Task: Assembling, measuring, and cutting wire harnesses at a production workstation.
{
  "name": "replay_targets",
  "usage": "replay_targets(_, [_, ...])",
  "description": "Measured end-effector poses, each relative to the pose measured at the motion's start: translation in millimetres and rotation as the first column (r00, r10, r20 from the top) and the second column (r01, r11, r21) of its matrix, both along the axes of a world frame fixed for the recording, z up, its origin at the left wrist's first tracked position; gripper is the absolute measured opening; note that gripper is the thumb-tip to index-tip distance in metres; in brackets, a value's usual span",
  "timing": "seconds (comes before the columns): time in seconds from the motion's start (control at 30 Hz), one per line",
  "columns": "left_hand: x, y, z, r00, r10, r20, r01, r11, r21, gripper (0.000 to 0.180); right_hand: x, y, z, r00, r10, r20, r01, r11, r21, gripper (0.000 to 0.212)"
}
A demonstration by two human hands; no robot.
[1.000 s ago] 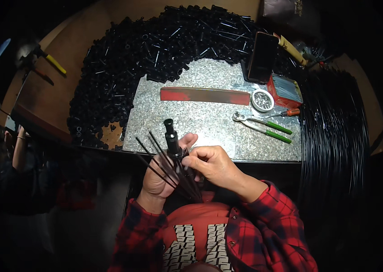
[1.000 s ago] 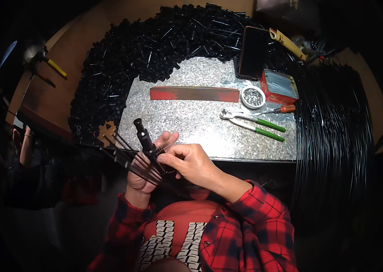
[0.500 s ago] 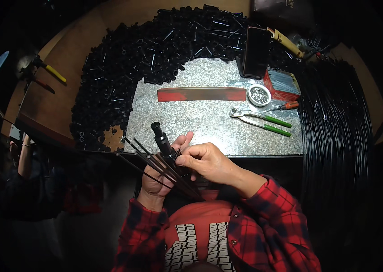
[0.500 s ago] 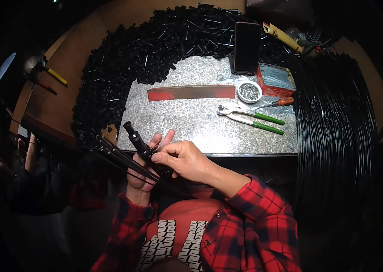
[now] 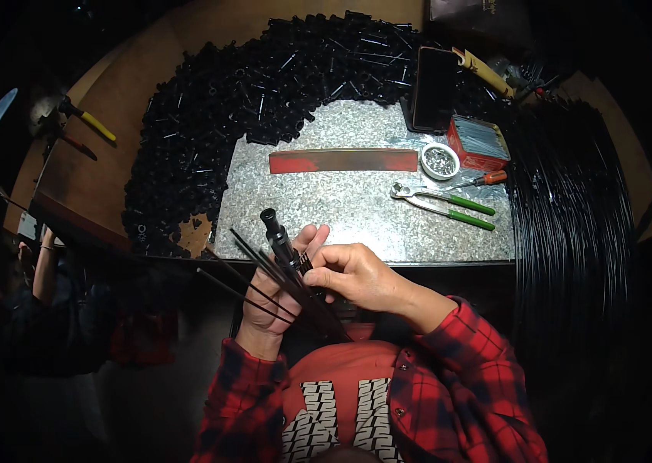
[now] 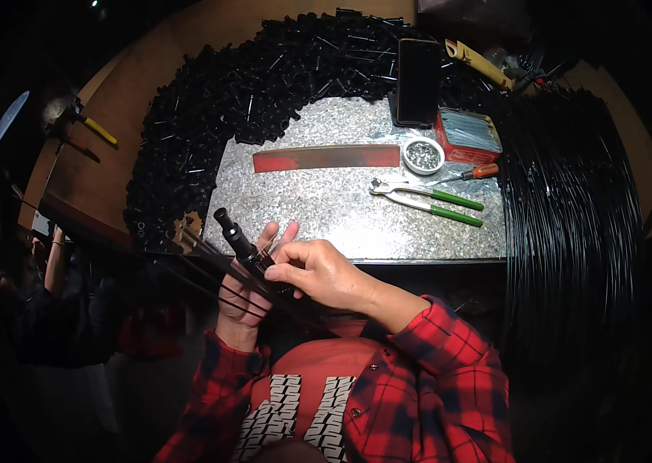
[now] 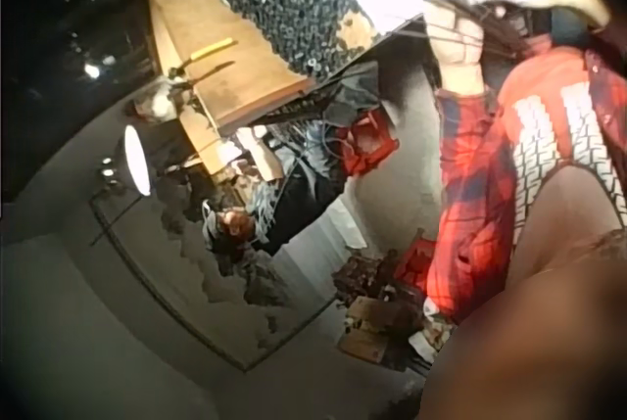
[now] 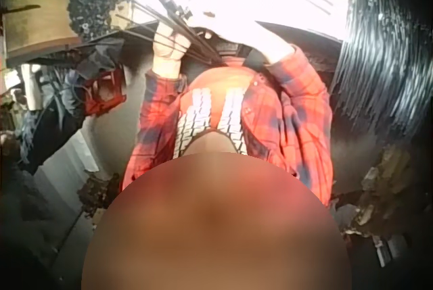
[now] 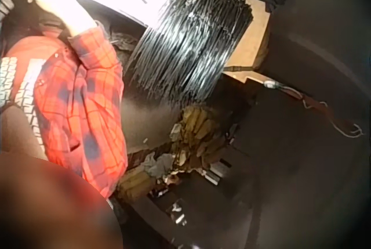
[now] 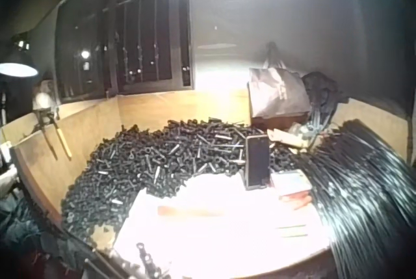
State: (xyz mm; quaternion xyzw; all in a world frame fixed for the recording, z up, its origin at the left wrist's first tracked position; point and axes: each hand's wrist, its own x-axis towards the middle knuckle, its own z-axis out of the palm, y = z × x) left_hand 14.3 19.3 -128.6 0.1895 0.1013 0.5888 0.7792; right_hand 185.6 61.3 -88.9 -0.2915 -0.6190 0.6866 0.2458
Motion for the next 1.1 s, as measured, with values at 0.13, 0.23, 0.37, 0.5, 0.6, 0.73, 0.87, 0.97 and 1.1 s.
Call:
replay_targets(0.13, [-1, 2, -8, 0.997, -0.002, -0.074, 0.001, 1.000, -0.006, 0.057, -1, 5, -7, 0.999, 0.023, -0.042, -0.023, 1.000, -0.004, 0.019])
replay_targets(0.23, [-2, 5, -5, 0.995, -0.011, -0.098, 0.015, 0.999, 0.042, 0.059, -4, 7, -13, 0.997, 0.042, -0.065, -0.042, 0.999, 0.011, 0.017])
replay_targets(0.37, [0, 3, 0, 0.990, 0.111, -0.088, -0.099, 0.987, 0.131, 0.053, -5, 6, -10, 0.999, 0.020, -0.044, -0.013, 0.987, 0.160, 0.016])
replay_targets(0.5, [2, -12, 12, 0.828, 0.417, -0.376, -0.399, 0.908, 0.128, 0.055, -22, -11, -6, 0.977, -0.211, -0.032, 0.210, 0.922, 0.327, 0.021])
replay_targets(0.6, [6, -18, 24, 0.705, 0.577, -0.412, -0.547, 0.812, 0.203, 0.053, -34, -12, -7, 0.957, -0.274, -0.092, 0.281, 0.805, 0.522, 0.024])
replay_targets(0.73, [-11, -23, 27, 0.481, 0.731, -0.484, -0.437, 0.679, 0.590, 0.025, -46, -15, -1, 0.942, -0.280, -0.184, 0.330, 0.683, 0.652, 0.021])
replay_targets(0.87, [-12, -21, 44, 0.454, 0.643, -0.616, -0.563, 0.743, 0.361, 0.016, -47, -17, -1, 0.952, -0.265, -0.152, 0.298, 0.695, 0.655, 0.022])
replay_targets(0.97, [-17, -21, 45, 0.412, 0.644, -0.645, -0.536, 0.743, 0.400, 0.013, -45, -18, 1, 0.960, -0.264, -0.089, 0.262, 0.748, 0.609, 0.023])
replay_targets(1.1, [-19, -19, 46, 0.347, 0.661, -0.665, -0.469, 0.736, 0.488, 0.015, -39, -14, -2, 0.972, -0.230, -0.043, 0.222, 0.847, 0.482, 0.023])
